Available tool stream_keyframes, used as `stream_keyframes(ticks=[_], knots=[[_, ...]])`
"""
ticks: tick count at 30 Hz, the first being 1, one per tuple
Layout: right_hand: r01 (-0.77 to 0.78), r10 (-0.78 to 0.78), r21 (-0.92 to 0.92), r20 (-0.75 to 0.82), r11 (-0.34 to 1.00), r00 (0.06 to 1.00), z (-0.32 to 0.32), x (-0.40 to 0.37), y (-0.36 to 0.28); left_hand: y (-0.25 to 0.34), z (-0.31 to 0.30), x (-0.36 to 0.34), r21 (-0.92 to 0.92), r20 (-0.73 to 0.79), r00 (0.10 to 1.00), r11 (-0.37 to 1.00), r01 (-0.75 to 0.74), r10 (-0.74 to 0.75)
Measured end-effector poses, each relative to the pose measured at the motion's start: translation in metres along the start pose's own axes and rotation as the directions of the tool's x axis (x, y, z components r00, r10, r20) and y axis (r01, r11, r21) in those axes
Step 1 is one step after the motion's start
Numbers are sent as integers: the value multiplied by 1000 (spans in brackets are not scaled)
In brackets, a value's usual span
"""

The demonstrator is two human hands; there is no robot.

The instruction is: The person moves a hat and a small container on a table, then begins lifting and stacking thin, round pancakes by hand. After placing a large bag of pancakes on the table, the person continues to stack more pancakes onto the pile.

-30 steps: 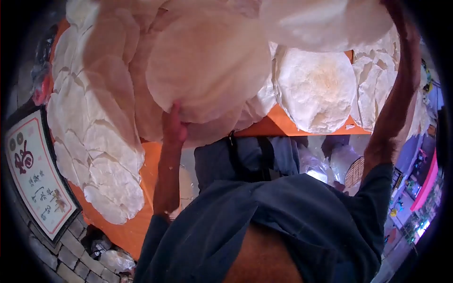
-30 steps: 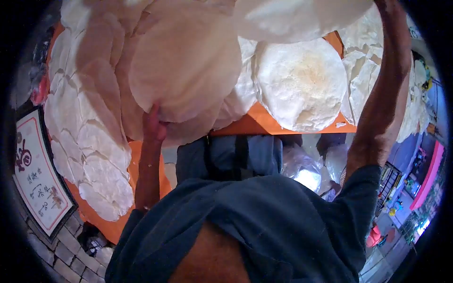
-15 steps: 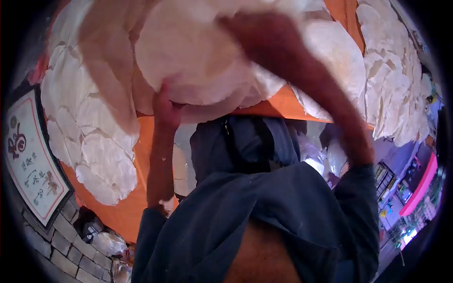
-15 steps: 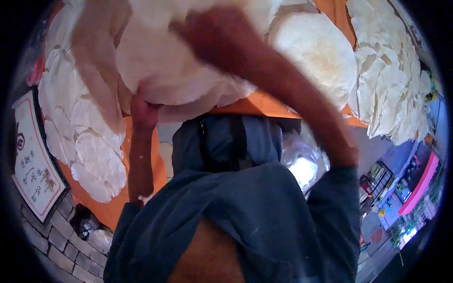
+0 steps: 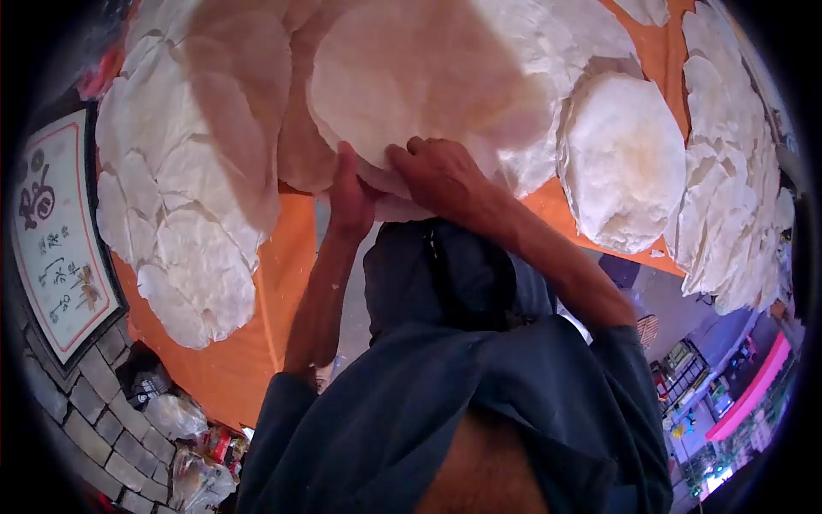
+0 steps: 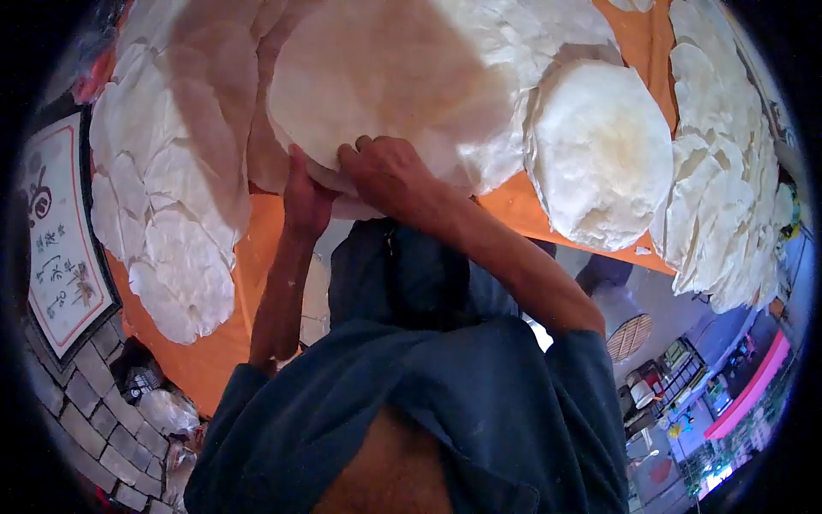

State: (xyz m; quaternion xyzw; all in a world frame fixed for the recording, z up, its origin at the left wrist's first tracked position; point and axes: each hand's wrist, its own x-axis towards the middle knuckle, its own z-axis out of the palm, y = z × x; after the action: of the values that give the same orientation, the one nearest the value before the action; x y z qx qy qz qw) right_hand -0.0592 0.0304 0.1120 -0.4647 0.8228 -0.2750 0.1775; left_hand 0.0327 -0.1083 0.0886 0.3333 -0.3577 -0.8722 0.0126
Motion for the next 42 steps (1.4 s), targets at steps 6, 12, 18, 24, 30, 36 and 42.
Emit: stream_keyframes(ticks=[6,12,18,24,30,36,42], knots=[[12,-34,181,123,983,992,-24,-3,-23,-12,-37,15,405,-29,997,913,-51,69],[-262,271,286,8,922,962,-77,48,-22,4,28,-3,844,505,795,4,-537,336],[-28,108,225,-352,974,930,-132,49,-17,35,72,-15,875,431,809,34,-484,400],[-9,506,858,-294,513,811,-236,-18,-19,73,48,3,411,133,914,818,-402,382],[8,753,981,-153,193,640,-126,-96,91,33,-27,55,625,159,948,715,-312,275],[-265,741,823,-252,502,622,-96,-108,93,18,13,55,537,56,993,835,-116,102],[-195,750,818,-365,542,552,-199,-198,78,17,117,36,472,206,968,852,-226,143]])
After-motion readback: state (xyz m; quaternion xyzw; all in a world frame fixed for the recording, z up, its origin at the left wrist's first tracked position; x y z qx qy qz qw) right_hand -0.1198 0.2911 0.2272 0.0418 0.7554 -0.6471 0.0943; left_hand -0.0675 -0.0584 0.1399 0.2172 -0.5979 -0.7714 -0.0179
